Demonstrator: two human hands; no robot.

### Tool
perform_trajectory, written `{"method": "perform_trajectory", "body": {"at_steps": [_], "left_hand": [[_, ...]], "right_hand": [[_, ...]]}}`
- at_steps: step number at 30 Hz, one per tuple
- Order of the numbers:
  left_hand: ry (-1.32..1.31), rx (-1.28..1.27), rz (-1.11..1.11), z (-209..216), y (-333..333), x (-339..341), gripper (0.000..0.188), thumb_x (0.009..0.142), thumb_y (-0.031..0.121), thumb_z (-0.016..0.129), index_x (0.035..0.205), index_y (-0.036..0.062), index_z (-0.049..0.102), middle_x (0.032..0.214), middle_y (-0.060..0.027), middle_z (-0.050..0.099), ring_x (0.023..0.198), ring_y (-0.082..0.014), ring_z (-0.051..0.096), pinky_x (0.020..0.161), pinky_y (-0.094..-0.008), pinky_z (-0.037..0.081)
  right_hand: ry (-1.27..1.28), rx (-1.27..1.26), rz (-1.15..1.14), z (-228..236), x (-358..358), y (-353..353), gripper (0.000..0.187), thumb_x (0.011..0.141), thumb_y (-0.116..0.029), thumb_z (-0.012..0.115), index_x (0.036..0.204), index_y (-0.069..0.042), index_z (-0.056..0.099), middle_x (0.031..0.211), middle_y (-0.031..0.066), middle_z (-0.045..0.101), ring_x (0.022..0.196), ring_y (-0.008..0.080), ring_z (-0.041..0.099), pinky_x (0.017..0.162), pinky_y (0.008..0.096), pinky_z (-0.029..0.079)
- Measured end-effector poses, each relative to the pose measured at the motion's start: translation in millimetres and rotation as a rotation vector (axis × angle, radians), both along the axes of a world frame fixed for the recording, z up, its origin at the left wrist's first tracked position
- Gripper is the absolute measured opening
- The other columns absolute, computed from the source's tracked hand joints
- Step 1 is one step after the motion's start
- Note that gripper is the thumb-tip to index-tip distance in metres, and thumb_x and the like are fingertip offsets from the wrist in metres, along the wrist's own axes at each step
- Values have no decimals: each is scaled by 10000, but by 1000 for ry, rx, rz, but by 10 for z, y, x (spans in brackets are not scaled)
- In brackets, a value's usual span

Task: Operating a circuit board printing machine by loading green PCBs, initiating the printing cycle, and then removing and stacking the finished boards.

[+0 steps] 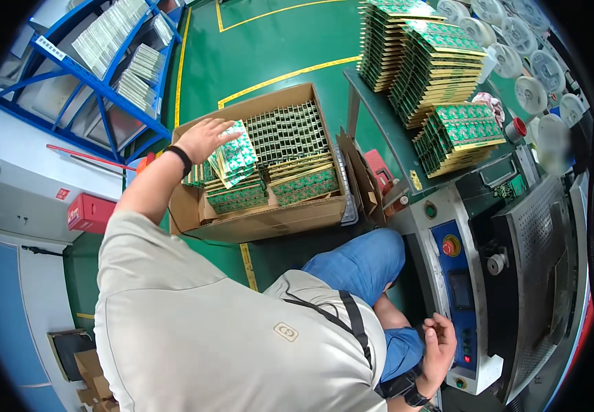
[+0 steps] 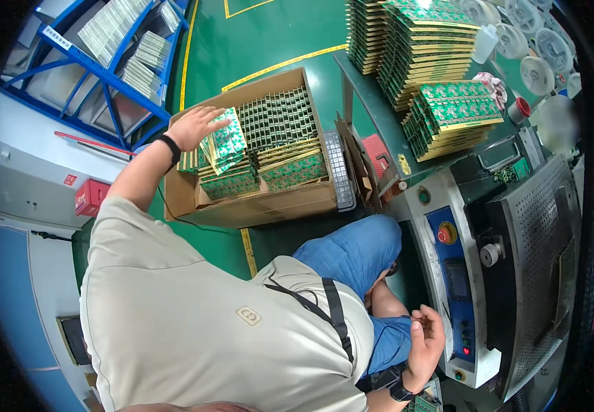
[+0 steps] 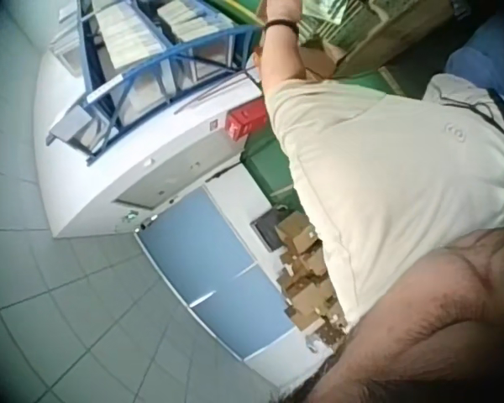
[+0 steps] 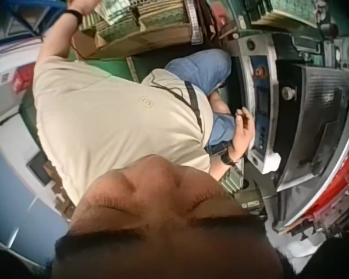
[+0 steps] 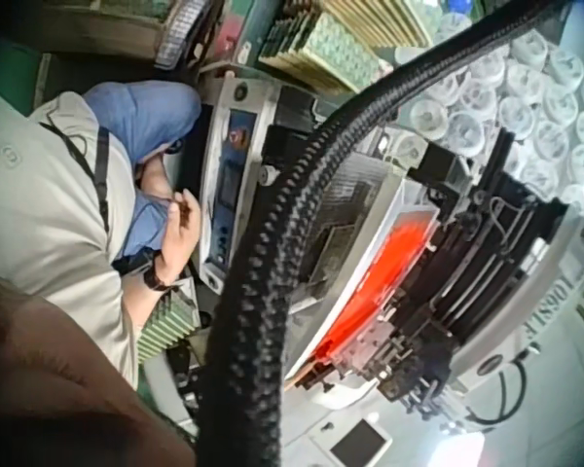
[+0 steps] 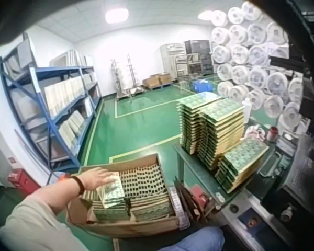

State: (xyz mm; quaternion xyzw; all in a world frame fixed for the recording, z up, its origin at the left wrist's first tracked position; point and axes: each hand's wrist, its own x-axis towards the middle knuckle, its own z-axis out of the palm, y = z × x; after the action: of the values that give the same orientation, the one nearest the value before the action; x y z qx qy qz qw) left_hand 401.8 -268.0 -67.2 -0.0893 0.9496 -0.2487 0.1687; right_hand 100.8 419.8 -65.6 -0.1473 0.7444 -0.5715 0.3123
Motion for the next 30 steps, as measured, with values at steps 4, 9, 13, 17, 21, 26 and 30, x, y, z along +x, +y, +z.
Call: {"method": "perform_trajectory", "body": {"at_steps": [4, 9, 13, 17, 21, 26, 30], "left_hand": [[-264, 90, -193, 116, -71, -453, 1170, 683, 190, 914, 1664, 252, 281, 1668, -117, 392, 1541, -333, 365, 1288, -482, 292], [-515, 210, -223, 178, -49, -762, 1276, 640, 307, 964, 1681, 237, 229, 1640, -141, 415, 1556, -328, 338, 1311, -477, 263], [-458, 272, -270, 124, -84, -713, 1349, 601, 380, 998, 1687, 233, 213, 1543, -125, 497, 1469, -328, 441, 1247, -464, 333], [-424, 349, -145, 138, -86, -596, 1326, 599, 339, 994, 1680, 214, 238, 1450, -140, 541, 1388, -333, 510, 1197, -450, 389], [-411, 358, -30, 205, -65, -452, 1278, 603, 332, 983, 1665, 207, 282, 1412, -147, 553, 1331, -342, 547, 1157, -441, 424], [-265, 403, 16, 134, 39, -190, 1223, 615, 355, 961, 1648, 202, 324, 1403, -154, 554, 1318, -350, 549, 1159, -461, 419], [-167, 403, -66, 30, 50, -76, 1218, 602, 359, 962, 1639, 199, 344, 1385, -160, 549, 1316, -355, 543, 1162, -481, 417]], "right_hand": [[-8, 22, -15, 36, 98, -17, 329, 1016, -58, 657, 1333, 22, 617, 1130, 86, 690, 1045, 155, 644, 984, 297, 519], [-18, 38, -56, 3, 211, 8, 344, 1004, -47, 677, 1336, 28, 629, 1156, 86, 696, 1063, 162, 643, 983, 305, 509], [-35, 44, -66, -54, 263, -28, 333, 1012, -53, 664, 1333, 27, 622, 1147, 89, 689, 1042, 163, 646, 980, 303, 523], [-30, 47, -63, -80, 257, -120, 340, 1013, -56, 668, 1339, 27, 620, 1146, 89, 691, 1039, 164, 646, 976, 304, 523], [-49, 44, -46, -53, 206, -224, 343, 1013, -61, 672, 1340, 27, 621, 1145, 90, 693, 1044, 166, 647, 980, 304, 521], [-42, 53, -6, -29, 195, -335, 340, 1014, -66, 673, 1338, 26, 621, 1146, 89, 693, 1056, 169, 649, 988, 308, 519], [-42, 72, 3, -2, 199, -356, 340, 1015, -69, 673, 1337, 26, 621, 1147, 90, 693, 1063, 170, 650, 995, 313, 518]]}}
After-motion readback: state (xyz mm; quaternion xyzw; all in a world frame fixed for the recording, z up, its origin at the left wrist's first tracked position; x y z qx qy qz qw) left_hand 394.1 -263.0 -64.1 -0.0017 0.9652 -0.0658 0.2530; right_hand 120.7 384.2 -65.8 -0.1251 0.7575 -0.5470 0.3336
